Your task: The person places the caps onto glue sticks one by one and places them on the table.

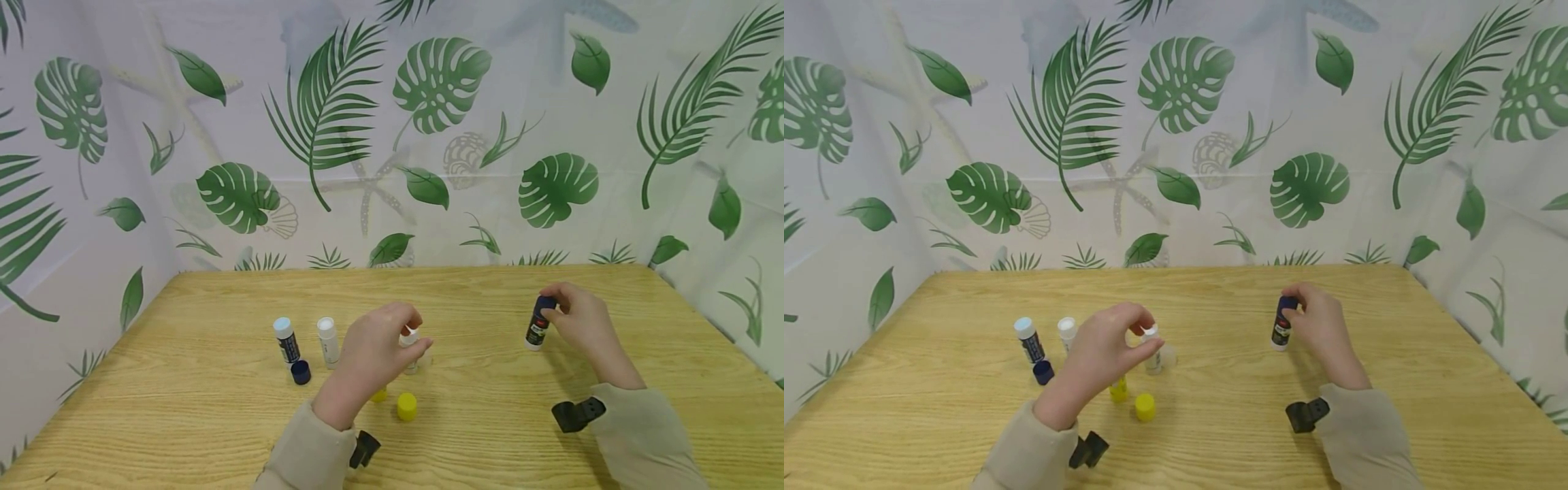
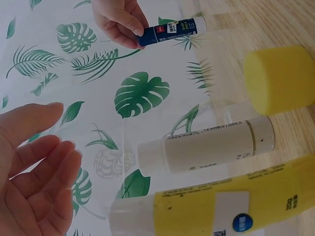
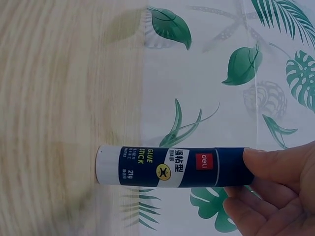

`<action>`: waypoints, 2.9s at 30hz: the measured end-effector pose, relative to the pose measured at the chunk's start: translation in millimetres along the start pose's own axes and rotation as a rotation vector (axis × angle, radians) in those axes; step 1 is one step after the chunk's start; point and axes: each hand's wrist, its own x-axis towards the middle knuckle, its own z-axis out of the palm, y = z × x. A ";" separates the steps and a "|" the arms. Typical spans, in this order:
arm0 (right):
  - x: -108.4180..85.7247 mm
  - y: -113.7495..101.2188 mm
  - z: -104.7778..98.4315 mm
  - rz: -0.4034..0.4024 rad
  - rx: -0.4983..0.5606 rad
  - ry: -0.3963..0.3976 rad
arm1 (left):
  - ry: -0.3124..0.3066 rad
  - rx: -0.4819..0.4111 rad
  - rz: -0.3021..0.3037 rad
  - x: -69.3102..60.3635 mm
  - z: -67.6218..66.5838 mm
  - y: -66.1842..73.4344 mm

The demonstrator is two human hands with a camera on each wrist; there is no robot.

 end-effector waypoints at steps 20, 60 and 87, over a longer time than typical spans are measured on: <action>-1.5 -6.3 -2.7 0.031 0.017 -0.013 | -0.070 0.133 -0.032 4.7 17.1 -9.3; 1.0 -5.8 -1.7 0.040 0.004 -0.005 | -0.101 0.336 0.041 5.8 34.4 -22.6; -0.2 -7.7 -4.0 0.049 0.002 -0.008 | -0.084 0.234 -0.004 7.8 24.8 -17.3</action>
